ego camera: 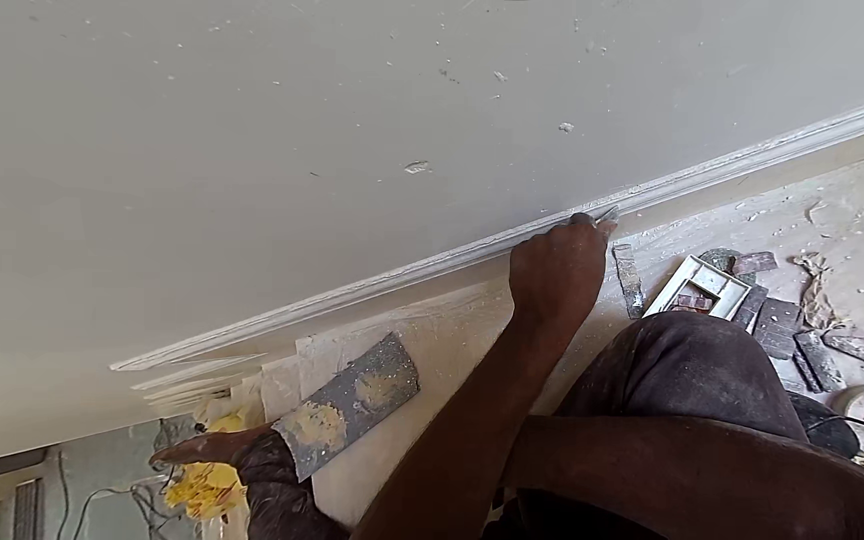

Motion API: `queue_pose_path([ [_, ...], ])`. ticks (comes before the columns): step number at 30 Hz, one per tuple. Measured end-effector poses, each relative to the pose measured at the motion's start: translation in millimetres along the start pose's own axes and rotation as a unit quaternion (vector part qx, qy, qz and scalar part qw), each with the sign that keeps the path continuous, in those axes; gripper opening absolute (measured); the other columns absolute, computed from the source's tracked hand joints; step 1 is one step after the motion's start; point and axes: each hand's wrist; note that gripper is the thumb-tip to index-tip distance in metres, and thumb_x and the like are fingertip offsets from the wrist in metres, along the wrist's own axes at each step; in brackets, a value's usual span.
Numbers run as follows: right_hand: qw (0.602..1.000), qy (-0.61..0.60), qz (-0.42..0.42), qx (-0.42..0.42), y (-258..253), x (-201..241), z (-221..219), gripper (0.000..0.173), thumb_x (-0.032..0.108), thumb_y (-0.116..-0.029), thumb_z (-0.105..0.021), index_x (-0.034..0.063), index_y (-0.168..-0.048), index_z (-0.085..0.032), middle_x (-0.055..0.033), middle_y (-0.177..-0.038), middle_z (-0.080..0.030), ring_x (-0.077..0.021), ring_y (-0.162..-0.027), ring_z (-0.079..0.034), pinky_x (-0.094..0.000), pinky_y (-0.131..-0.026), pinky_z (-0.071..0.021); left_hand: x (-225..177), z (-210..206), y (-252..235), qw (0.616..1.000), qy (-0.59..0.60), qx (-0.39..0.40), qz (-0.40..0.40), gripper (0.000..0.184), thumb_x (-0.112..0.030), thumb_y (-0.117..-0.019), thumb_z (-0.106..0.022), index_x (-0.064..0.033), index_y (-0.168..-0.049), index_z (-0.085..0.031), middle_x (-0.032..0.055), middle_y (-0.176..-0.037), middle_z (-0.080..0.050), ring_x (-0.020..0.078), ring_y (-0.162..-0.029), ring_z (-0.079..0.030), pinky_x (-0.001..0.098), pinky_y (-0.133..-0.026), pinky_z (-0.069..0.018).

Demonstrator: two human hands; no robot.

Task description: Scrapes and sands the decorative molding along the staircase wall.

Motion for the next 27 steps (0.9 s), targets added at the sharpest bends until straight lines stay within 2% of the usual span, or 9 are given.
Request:
queue_pose_path([
  [1, 1.000, -0.011, -0.003, -0.002, 1, 0, 1, 0.041, 0.028, -0.0823, -0.077, 0.0068, -0.117, -0.069, -0.0243, -0.119, -0.068, -0.0459, -0.114, -0.064, -0.0716, -0.080, -0.0504, 0, 0, 0, 1.000, 0.005, 0.003, -0.002, 0.051, -0.048, -0.1091, -0.042, -0.0072, -0.096, -0.070, 0.0124, -0.075, -0.069, 0.0315, -0.074, -0.072, 0.0475, -0.058, -0.0521],
  [3, 0.991, -0.042, -0.062, 0.107, 9, 22, 33, 0.033, 0.014, -0.0988, -0.063, 0.0028, -0.130, -0.063, -0.0248, -0.135, -0.060, -0.0430, -0.130, -0.055, -0.0665, -0.099, -0.0439, 16, -5, 8, 0.999, 0.028, -0.015, -0.009, 0.048, -0.045, -0.1092, -0.044, -0.0057, -0.098, -0.070, 0.0140, -0.077, -0.069, 0.0335, -0.073, -0.071, 0.0499, -0.058, -0.0520],
  [4, 0.988, -0.063, -0.067, 0.120, 11, 26, 36, 0.032, 0.013, -0.1017, -0.058, 0.0020, -0.131, -0.062, -0.0243, -0.138, -0.059, -0.0414, -0.132, -0.054, -0.0650, -0.102, -0.0426, 29, -11, 15, 0.999, 0.035, -0.028, -0.008, 0.047, -0.042, -0.1090, -0.045, -0.0048, -0.099, -0.070, 0.0152, -0.078, -0.069, 0.0350, -0.073, -0.071, 0.0517, -0.058, -0.0530],
  [10, 0.994, -0.013, 0.040, 0.097, 12, 10, -26, 0.031, 0.022, -0.0941, -0.064, 0.0046, -0.120, -0.065, -0.0258, -0.125, -0.064, -0.0477, -0.120, -0.059, -0.0744, -0.088, -0.0463, 92, -49, 78, 0.992, 0.075, -0.021, 0.099, 0.039, -0.035, -0.1094, -0.047, -0.0018, -0.104, -0.067, 0.0186, -0.082, -0.068, 0.0379, -0.073, -0.070, 0.0552, -0.060, -0.0536],
  [13, 0.954, 0.035, -0.022, 0.297, 21, 41, 15, 0.032, 0.018, -0.0956, -0.065, -0.0060, -0.117, -0.063, -0.0317, -0.124, -0.060, -0.0499, -0.118, -0.057, -0.0703, -0.085, -0.0454, 93, -69, 108, 0.981, 0.128, 0.012, 0.144, 0.041, -0.034, -0.1118, -0.042, 0.0003, -0.111, -0.065, 0.0213, -0.086, -0.068, 0.0399, -0.077, -0.070, 0.0586, -0.064, -0.0557],
  [16, 0.925, 0.055, -0.027, 0.375, 26, 55, 23, 0.035, 0.021, -0.0958, -0.067, -0.0085, -0.113, -0.065, -0.0314, -0.125, -0.062, -0.0495, -0.120, -0.058, -0.0704, -0.088, -0.0456, 84, -78, 120, 0.972, 0.163, 0.049, 0.161, 0.041, -0.035, -0.1119, -0.042, -0.0021, -0.119, -0.064, 0.0204, -0.088, -0.069, 0.0392, -0.079, -0.071, 0.0574, -0.066, -0.0562],
  [19, 0.927, 0.072, -0.017, 0.368, 26, 54, 16, 0.033, 0.025, -0.0986, -0.063, -0.0048, -0.113, -0.065, -0.0281, -0.122, -0.063, -0.0462, -0.118, -0.059, -0.0677, -0.087, -0.0464, 83, -74, 121, 0.974, 0.158, 0.051, 0.157, 0.039, -0.035, -0.1122, -0.042, -0.0049, -0.122, -0.064, 0.0186, -0.091, -0.071, 0.0374, -0.080, -0.071, 0.0550, -0.066, -0.0565],
  [24, 0.962, 0.066, -0.007, 0.265, 9, 37, -3, 0.032, 0.022, -0.1001, -0.057, -0.0039, -0.118, -0.060, -0.0319, -0.123, -0.059, -0.0503, -0.117, -0.057, -0.0700, -0.083, -0.0448, 106, -67, 108, 0.985, 0.111, -0.058, 0.120, 0.037, -0.030, -0.1099, -0.046, -0.0008, -0.114, -0.068, 0.0204, -0.095, -0.071, 0.0379, -0.084, -0.072, 0.0549, -0.070, -0.0568],
  [27, 0.975, 0.018, -0.029, 0.221, 0, 28, 1, 0.036, 0.026, -0.1009, -0.061, -0.0048, -0.119, -0.063, -0.0316, -0.124, -0.061, -0.0507, -0.117, -0.057, -0.0715, -0.090, -0.0416, 124, -63, 99, 0.990, 0.054, -0.101, 0.087, 0.035, -0.026, -0.1090, -0.048, 0.0009, -0.118, -0.068, 0.0223, -0.099, -0.071, 0.0397, -0.087, -0.072, 0.0544, -0.071, -0.0582],
])
Point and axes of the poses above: each hand's wrist, its own y-axis away from the middle knuckle, its own z-axis out of the back of the hand, x = y × z
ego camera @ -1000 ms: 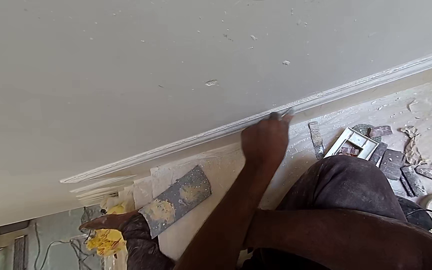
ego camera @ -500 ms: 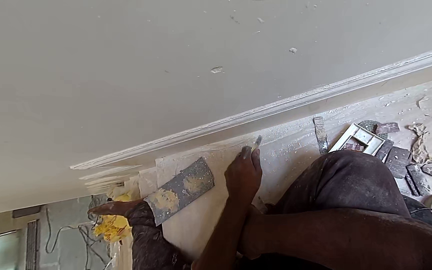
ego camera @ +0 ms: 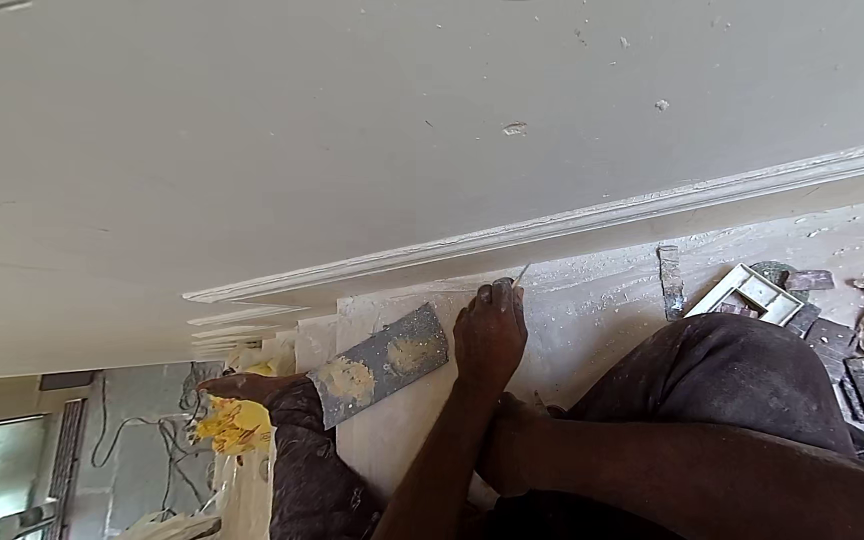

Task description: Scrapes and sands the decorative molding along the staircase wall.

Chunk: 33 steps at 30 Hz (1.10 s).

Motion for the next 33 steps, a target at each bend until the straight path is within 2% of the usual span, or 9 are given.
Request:
queue_pose_path([
  [4, 0.999, 0.000, -0.032, 0.024, 4, 4, 20, 0.042, 0.026, -0.1002, -0.065, -0.0070, -0.126, -0.059, -0.0292, -0.124, -0.060, -0.0472, -0.117, -0.058, -0.0666, -0.090, -0.0446, 20, 7, -16, 0.992, -0.079, -0.048, -0.084, 0.032, -0.023, -0.1080, -0.051, -0.0006, -0.121, -0.068, 0.0220, -0.093, -0.068, 0.0379, -0.070, -0.071, 0.0489, -0.053, -0.0558],
  [10, 0.998, 0.050, -0.012, 0.028, -6, -3, 9, 0.039, 0.028, -0.1047, -0.054, -0.0080, -0.119, -0.060, -0.0297, -0.118, -0.064, -0.0484, -0.113, -0.061, -0.0674, -0.084, -0.0466, 43, 11, -28, 0.989, -0.076, -0.072, -0.101, 0.035, -0.027, -0.1069, -0.051, 0.0010, -0.117, -0.070, 0.0224, -0.097, -0.068, 0.0390, -0.083, -0.071, 0.0488, -0.064, -0.0579],
  [14, 0.998, 0.003, -0.048, 0.050, 1, -4, 22, 0.044, 0.031, -0.1061, -0.054, -0.0068, -0.127, -0.058, -0.0297, -0.126, -0.061, -0.0470, -0.119, -0.059, -0.0662, -0.090, -0.0470, 55, 14, -16, 0.999, -0.030, -0.012, -0.031, 0.042, -0.035, -0.1103, -0.045, -0.0002, -0.117, -0.068, 0.0219, -0.101, -0.069, 0.0392, -0.083, -0.072, 0.0534, -0.063, -0.0576],
  [17, 0.997, -0.014, -0.078, 0.013, 4, -9, 33, 0.044, 0.035, -0.1042, -0.059, -0.0017, -0.128, -0.063, -0.0248, -0.125, -0.063, -0.0436, -0.117, -0.060, -0.0650, -0.096, -0.0459, 66, 16, 9, 0.998, 0.023, 0.006, 0.052, 0.043, -0.035, -0.1107, -0.043, 0.0003, -0.114, -0.067, 0.0217, -0.096, -0.070, 0.0400, -0.080, -0.072, 0.0575, -0.065, -0.0565],
  [20, 0.993, 0.012, -0.098, -0.066, 8, -22, 38, 0.040, 0.037, -0.1022, -0.062, 0.0014, -0.118, -0.069, -0.0210, -0.114, -0.068, -0.0405, -0.107, -0.066, -0.0630, -0.088, -0.0511, 77, 14, 48, 0.982, 0.104, 0.029, 0.153, 0.047, -0.036, -0.1125, -0.039, 0.0028, -0.113, -0.065, 0.0222, -0.090, -0.068, 0.0408, -0.080, -0.069, 0.0615, -0.070, -0.0547],
  [23, 0.985, 0.037, -0.154, -0.064, 20, -31, 51, 0.046, 0.042, -0.1052, -0.056, 0.0027, -0.127, -0.065, -0.0208, -0.124, -0.065, -0.0399, -0.115, -0.064, -0.0613, -0.093, -0.0504, 87, 4, 96, 0.950, 0.189, 0.076, 0.235, 0.049, -0.038, -0.1125, -0.039, 0.0022, -0.117, -0.065, 0.0195, -0.087, -0.070, 0.0374, -0.078, -0.069, 0.0614, -0.076, -0.0553],
  [26, 0.973, 0.032, -0.212, -0.081, 38, -45, 49, 0.053, 0.048, -0.1056, -0.053, 0.0070, -0.139, -0.061, -0.0183, -0.134, -0.063, -0.0378, -0.123, -0.061, -0.0606, -0.101, -0.0485, 100, -10, 136, 0.933, 0.231, 0.104, 0.255, 0.047, -0.040, -0.1120, -0.039, -0.0016, -0.118, -0.065, 0.0133, -0.085, -0.070, 0.0291, -0.072, -0.069, 0.0535, -0.073, -0.0579],
  [28, 0.961, 0.042, -0.246, -0.115, 59, -52, 47, 0.052, 0.048, -0.1053, -0.053, 0.0089, -0.138, -0.062, -0.0164, -0.130, -0.065, -0.0363, -0.120, -0.064, -0.0606, -0.099, -0.0507, 108, -15, 153, 0.927, 0.246, 0.107, 0.262, 0.043, -0.038, -0.1120, -0.040, -0.0021, -0.117, -0.064, 0.0121, -0.083, -0.068, 0.0278, -0.072, -0.067, 0.0512, -0.073, -0.0566],
  [33, 0.914, 0.093, -0.335, -0.207, 150, -73, 55, 0.051, 0.045, -0.1049, -0.056, 0.0100, -0.141, -0.062, -0.0160, -0.140, -0.062, -0.0372, -0.130, -0.059, -0.0636, -0.106, -0.0459, 115, -4, 153, 0.903, 0.291, 0.115, 0.294, 0.044, -0.035, -0.1122, -0.041, 0.0002, -0.130, -0.061, 0.0184, -0.098, -0.070, 0.0335, -0.090, -0.069, 0.0555, -0.086, -0.0550],
])
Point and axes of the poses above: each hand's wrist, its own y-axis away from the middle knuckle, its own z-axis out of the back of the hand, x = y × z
